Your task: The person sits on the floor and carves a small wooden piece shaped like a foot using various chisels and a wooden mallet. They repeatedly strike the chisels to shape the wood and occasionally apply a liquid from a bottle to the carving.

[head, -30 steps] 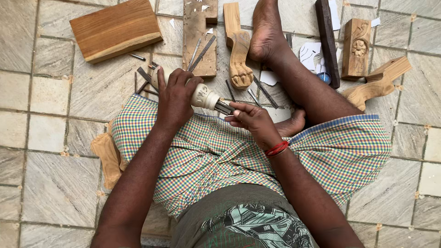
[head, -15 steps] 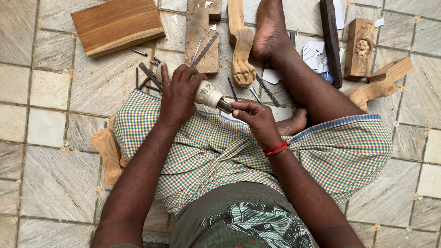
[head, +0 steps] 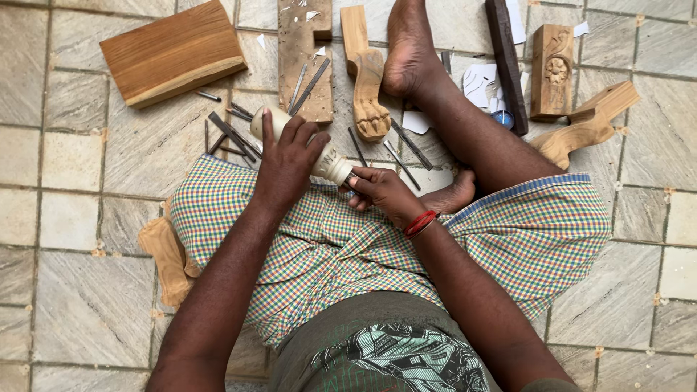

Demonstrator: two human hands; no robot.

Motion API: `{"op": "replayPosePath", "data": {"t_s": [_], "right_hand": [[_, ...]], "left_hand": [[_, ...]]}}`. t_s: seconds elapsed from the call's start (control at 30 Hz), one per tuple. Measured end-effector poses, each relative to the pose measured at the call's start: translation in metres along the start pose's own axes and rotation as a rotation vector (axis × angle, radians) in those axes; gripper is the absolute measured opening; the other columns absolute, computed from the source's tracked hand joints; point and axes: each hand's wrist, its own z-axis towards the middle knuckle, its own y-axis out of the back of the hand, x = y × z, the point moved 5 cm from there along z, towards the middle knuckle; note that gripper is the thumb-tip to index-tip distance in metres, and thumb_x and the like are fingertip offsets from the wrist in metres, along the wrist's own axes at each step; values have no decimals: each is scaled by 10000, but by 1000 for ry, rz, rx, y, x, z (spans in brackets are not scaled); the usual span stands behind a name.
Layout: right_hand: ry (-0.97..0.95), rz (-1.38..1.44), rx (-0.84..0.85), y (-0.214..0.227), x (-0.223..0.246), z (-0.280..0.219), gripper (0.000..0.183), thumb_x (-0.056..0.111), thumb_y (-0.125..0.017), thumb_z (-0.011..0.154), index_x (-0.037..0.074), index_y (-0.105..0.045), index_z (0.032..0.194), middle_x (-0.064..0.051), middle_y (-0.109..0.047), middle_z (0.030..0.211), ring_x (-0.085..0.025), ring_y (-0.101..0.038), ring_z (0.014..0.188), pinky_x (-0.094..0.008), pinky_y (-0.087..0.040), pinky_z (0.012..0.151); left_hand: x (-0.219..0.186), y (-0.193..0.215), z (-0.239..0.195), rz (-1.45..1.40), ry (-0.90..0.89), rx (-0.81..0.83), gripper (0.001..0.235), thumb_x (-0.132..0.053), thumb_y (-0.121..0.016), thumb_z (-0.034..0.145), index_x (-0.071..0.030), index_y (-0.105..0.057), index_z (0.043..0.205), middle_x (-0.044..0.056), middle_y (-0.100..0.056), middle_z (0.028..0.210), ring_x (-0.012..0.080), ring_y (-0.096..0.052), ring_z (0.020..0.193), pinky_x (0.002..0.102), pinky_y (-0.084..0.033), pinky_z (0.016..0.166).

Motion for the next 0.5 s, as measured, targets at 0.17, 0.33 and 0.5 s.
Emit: {"op": "replayPosePath", "data": {"t_s": [0.17, 0.33, 0.5], "right_hand": [[-20, -63, -126, 16, -10, 1, 434, 163, -623, 1013, -63, -621, 1384, -106, -785, 984, -104, -708, 731, -226, -598, 655], [-4, -60, -132, 24, -6, -1, 418, 170, -633, 997, -60, -639, 1346, -111, -755, 995, -118, -734, 801, -256, -620, 714], [-7, -367, -63, 13, 12, -3, 476, 256, -713, 948, -8, -625, 1334, -83, -748, 938, -121, -692, 788, -264, -567, 713]], "left_hand": [[1, -2, 0, -32, 91, 63, 633, 58, -830, 692, -149, -682, 1271, 60, -646, 1286, 273, -530, 1335, 729, -128, 1226], [5, -5, 1, -47, 134, 77, 653, 60, -839, 666, -142, -687, 1267, 71, -659, 1278, 294, -532, 1338, 737, -103, 1214], [1, -8, 1, -32, 67, 83, 639, 21, -863, 671, -140, -687, 1264, 83, -655, 1297, 294, -545, 1316, 753, -110, 1204]]}}
